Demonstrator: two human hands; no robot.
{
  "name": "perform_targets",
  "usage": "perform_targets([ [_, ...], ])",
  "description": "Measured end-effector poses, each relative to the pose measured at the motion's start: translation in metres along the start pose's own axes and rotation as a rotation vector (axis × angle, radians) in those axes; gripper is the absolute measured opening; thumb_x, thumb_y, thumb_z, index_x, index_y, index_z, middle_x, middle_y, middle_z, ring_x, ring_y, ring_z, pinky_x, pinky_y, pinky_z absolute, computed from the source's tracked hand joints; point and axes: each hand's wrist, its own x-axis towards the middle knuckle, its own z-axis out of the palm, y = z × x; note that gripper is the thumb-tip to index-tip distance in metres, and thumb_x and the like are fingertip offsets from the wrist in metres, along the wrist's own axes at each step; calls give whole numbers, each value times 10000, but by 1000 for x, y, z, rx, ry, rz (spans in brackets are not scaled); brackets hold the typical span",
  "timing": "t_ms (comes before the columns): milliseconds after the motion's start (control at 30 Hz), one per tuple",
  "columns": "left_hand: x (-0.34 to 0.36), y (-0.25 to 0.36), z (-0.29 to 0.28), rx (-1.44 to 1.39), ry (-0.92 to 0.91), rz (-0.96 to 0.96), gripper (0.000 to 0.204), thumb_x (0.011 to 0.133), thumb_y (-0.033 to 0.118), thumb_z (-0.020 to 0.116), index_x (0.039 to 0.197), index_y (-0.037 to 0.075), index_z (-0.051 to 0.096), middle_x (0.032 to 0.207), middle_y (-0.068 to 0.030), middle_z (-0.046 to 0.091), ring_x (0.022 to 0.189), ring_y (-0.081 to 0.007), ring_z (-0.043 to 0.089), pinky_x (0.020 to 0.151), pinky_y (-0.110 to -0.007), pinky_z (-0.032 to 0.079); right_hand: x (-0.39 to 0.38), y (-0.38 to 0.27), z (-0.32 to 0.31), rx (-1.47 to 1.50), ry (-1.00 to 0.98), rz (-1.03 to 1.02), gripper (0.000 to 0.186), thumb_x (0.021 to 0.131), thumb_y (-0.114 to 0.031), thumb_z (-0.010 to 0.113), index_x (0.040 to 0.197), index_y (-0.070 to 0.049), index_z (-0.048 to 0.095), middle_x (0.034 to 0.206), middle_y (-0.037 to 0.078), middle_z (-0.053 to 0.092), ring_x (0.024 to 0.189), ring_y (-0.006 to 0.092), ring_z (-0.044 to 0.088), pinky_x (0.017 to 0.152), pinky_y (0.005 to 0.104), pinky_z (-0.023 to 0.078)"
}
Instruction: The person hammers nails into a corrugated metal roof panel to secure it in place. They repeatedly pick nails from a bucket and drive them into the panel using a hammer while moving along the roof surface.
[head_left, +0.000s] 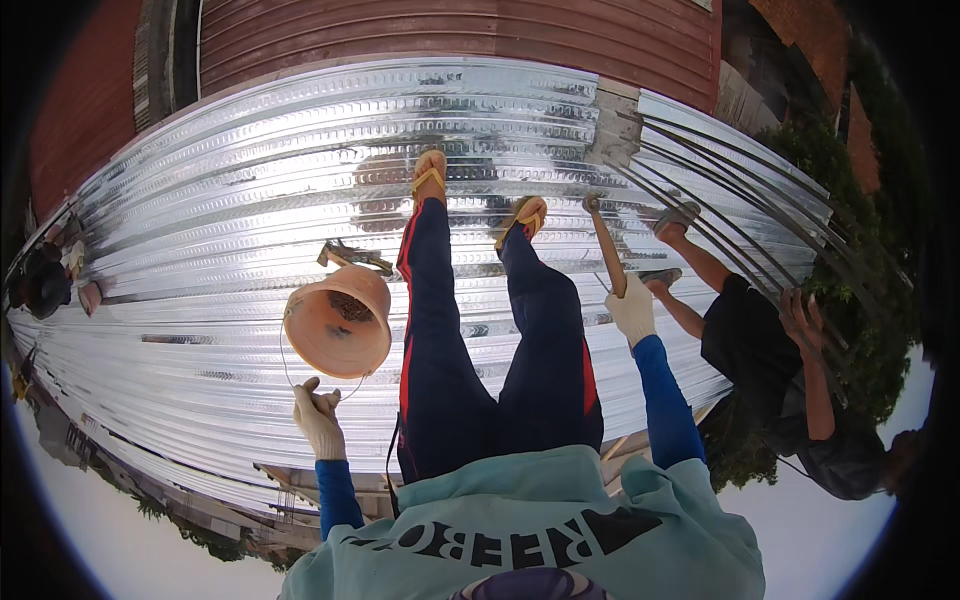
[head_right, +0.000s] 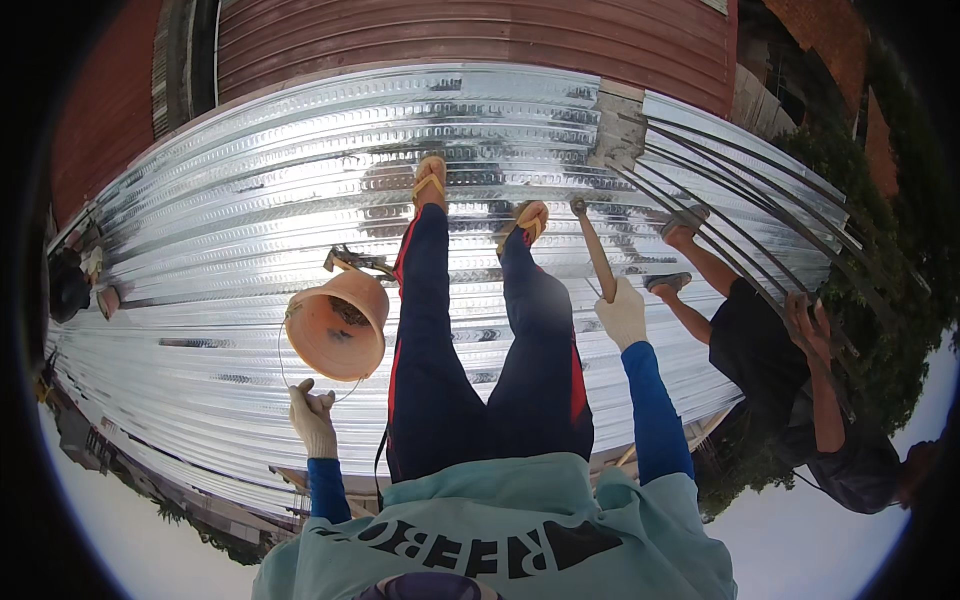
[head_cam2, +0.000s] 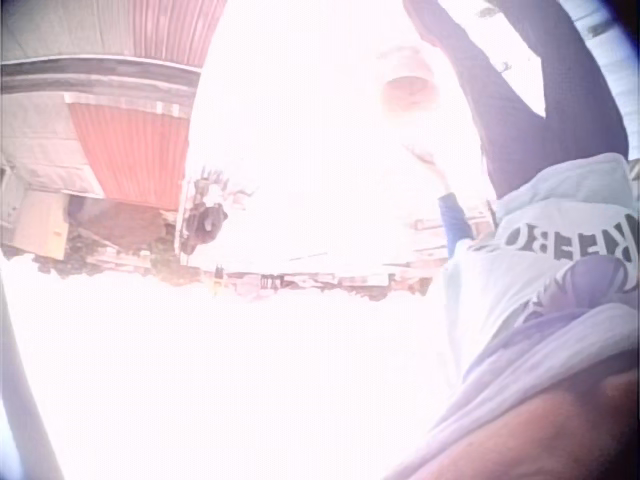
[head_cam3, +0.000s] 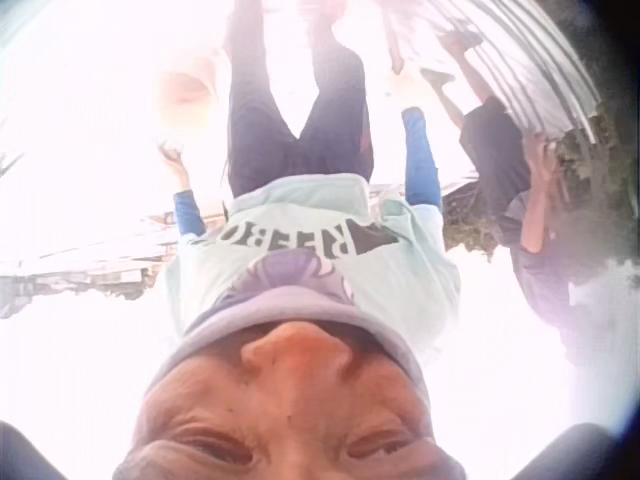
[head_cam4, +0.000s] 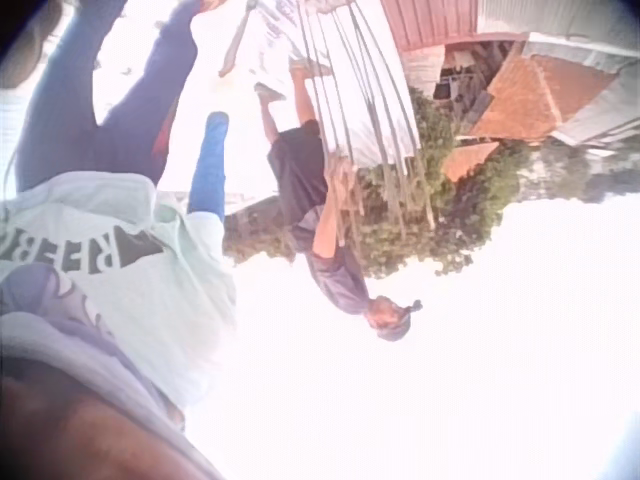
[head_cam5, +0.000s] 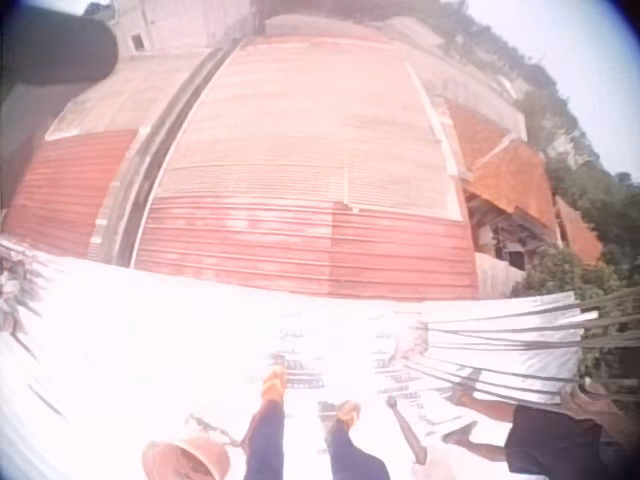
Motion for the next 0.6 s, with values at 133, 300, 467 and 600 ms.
perform_targets([
  [133, -10, -45, -22, 39, -1, -83, 555, 1163, 433, 550, 1199, -104, 688, 616, 37, 338, 555, -111, 448, 715, -348, 577, -61, -36, 2, 30, 8, 45, 213, 883, -150, 739, 1016, -5, 658, 929, 260, 737, 939, 503, 725, 829, 559, 562],
  [300, -4, -124, -100, 79, -38, -46, 624, 1127, 523, 542, 1185, -81, 687, 598, 19, 422, 520, -132, 495, 590, -283, 488, -105, -30, 29, 66, -28, -13, 181, 899, -149, 717, 995, -1, 676, 949, 280, 739, 964, 513, 725, 844, 565, 564],
  [467, -33, -160, -138, 135, 4, 0, 654, 1117, 543, 541, 1181, -92, 684, 560, 11, 421, 507, -160, 536, 535, -298, 483, -144, 15, 42, 69, -38, -88, 172, 899, -148, 709, 983, -1, 677, 967, 284, 737, 965, 506, 725, 851, 558, 569],
  [600, -56, -194, -156, 99, 56, 23, 637, 1117, 508, 537, 1159, -111, 682, 554, 7, 422, 479, -157, 520, 489, -298, 454, -188, 105, 45, 42, -11, -70, 221, 869, -142, 727, 1025, 10, 690, 987, 299, 750, 1006, 509, 734, 886, 573, 577],
])
